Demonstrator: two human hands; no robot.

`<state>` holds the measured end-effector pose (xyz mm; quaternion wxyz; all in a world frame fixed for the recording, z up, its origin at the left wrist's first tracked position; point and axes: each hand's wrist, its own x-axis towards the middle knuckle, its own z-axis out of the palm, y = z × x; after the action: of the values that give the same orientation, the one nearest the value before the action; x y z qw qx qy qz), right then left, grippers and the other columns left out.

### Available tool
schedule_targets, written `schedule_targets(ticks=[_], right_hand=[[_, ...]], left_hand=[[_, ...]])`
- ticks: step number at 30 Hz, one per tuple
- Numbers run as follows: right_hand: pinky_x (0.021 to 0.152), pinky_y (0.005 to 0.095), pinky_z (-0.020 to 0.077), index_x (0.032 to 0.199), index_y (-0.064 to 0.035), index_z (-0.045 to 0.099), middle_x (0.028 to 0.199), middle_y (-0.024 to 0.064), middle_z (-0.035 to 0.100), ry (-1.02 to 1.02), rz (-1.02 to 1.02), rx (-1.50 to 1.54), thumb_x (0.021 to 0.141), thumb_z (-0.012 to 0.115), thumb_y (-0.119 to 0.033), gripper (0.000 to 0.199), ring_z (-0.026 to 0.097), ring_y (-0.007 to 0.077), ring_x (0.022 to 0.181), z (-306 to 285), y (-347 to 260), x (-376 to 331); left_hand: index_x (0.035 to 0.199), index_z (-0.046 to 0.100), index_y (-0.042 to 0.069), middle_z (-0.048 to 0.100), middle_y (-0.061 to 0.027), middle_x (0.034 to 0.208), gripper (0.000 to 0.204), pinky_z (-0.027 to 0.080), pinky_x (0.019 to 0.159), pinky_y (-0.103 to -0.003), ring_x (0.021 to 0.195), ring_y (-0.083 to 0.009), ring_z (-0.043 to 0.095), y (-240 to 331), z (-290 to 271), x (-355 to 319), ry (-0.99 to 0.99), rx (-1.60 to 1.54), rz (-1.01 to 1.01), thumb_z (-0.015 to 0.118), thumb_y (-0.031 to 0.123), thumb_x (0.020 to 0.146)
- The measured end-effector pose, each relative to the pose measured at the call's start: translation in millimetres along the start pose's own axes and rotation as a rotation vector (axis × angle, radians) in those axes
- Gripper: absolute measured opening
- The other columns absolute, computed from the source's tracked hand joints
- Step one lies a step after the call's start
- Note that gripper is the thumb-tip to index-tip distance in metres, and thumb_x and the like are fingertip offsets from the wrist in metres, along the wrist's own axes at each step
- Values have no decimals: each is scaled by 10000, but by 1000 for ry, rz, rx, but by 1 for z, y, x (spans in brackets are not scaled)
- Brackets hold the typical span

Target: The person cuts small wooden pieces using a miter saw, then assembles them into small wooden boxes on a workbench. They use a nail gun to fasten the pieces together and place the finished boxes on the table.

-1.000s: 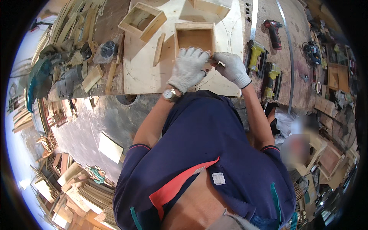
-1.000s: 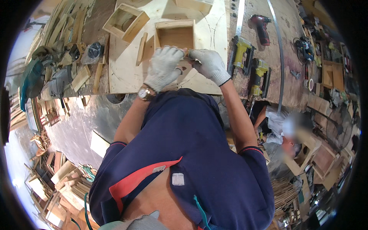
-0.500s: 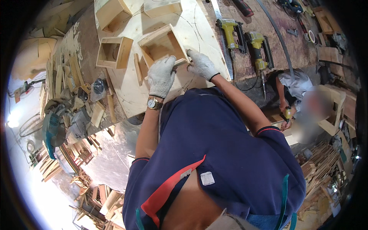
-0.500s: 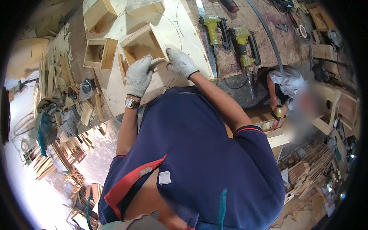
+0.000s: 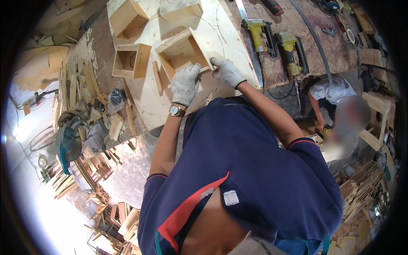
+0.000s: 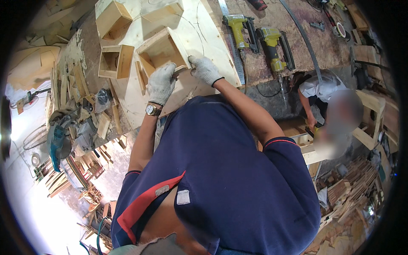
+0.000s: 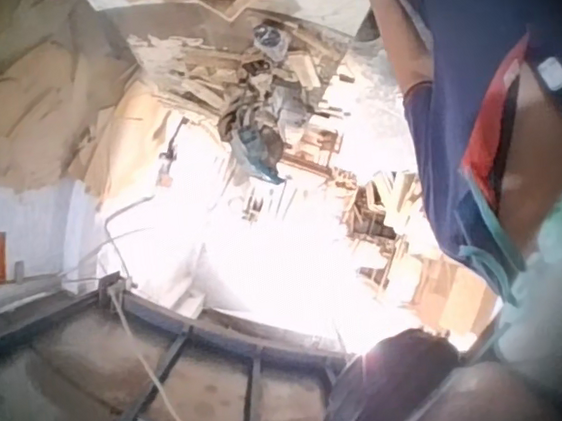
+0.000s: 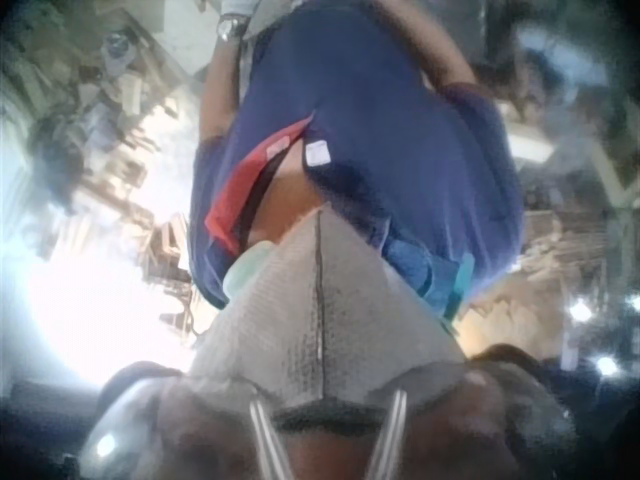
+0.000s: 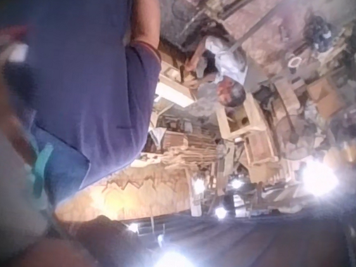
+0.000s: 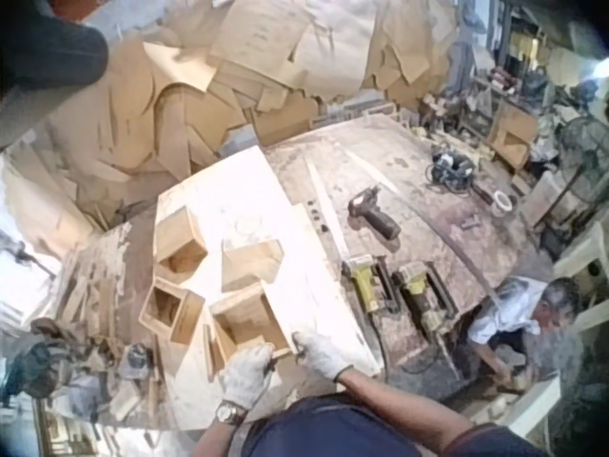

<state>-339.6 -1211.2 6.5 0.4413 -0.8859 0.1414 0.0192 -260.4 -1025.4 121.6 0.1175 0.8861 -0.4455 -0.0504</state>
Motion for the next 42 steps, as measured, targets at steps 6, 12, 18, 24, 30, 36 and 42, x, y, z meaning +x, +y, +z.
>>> schedule_targets(ticks=[6, 12, 18, 24, 30, 36, 42], right_hand=[[737, 361, 595, 1273, -50, 735, 948, 193, 772, -2, -116, 28, 857, 695, -52, 419, 763, 231, 784, -1, 20, 5], [732, 362, 585, 1421, -107, 704, 926, 209, 751, -20, -127, 139, 832, 642, -3, 601, 751, 242, 756, -2, 28, 4], [725, 351, 577, 1386, -86, 722, 890, 206, 735, -29, -109, 96, 846, 650, -7, 551, 728, 234, 726, -7, 20, 0], [733, 323, 569, 1402, -92, 717, 911, 181, 761, -53, -45, 117, 868, 661, -22, 541, 702, 199, 729, 2, 30, 2], [742, 334, 575, 1406, -91, 713, 929, 178, 768, -81, -26, 186, 869, 662, -27, 543, 712, 204, 744, -4, 23, -2], [747, 364, 575, 1396, -90, 713, 941, 185, 760, -66, -106, -2, 880, 661, -46, 521, 728, 258, 752, -2, 25, 2], [778, 373, 603, 1388, -94, 717, 988, 219, 771, -142, -26, 126, 877, 658, -35, 518, 760, 280, 794, -11, 18, 2]], left_hand=[[1065, 627, 115, 684, -90, 979, 286, 546, 798, -474, 927, -340, 678, -2, 11, -1, -2, 18, 4, 797, 144, 837], [1063, 627, 121, 691, -82, 997, 266, 549, 790, -467, 921, -323, 682, -6, 21, 0, -13, 16, 6, 783, 141, 849], [1088, 618, 127, 695, -75, 1001, 297, 550, 782, -465, 926, -315, 684, -7, 25, 2, -52, 37, 17, 785, 145, 844], [1066, 608, 126, 691, -83, 990, 272, 545, 779, -473, 926, -319, 683, -7, 29, 3, -47, 42, 25, 777, 151, 853], [1035, 594, 121, 688, -85, 971, 253, 542, 779, -480, 923, -321, 684, -12, 34, 2, -50, 13, 30, 774, 153, 859], [1059, 608, 121, 694, -84, 980, 263, 542, 772, -471, 920, -321, 685, -13, 42, -2, -49, 33, 30, 774, 157, 858], [1057, 617, 123, 698, -89, 985, 227, 544, 781, -463, 926, -317, 686, -19, 51, 0, 1, 17, 88, 746, 163, 875]])
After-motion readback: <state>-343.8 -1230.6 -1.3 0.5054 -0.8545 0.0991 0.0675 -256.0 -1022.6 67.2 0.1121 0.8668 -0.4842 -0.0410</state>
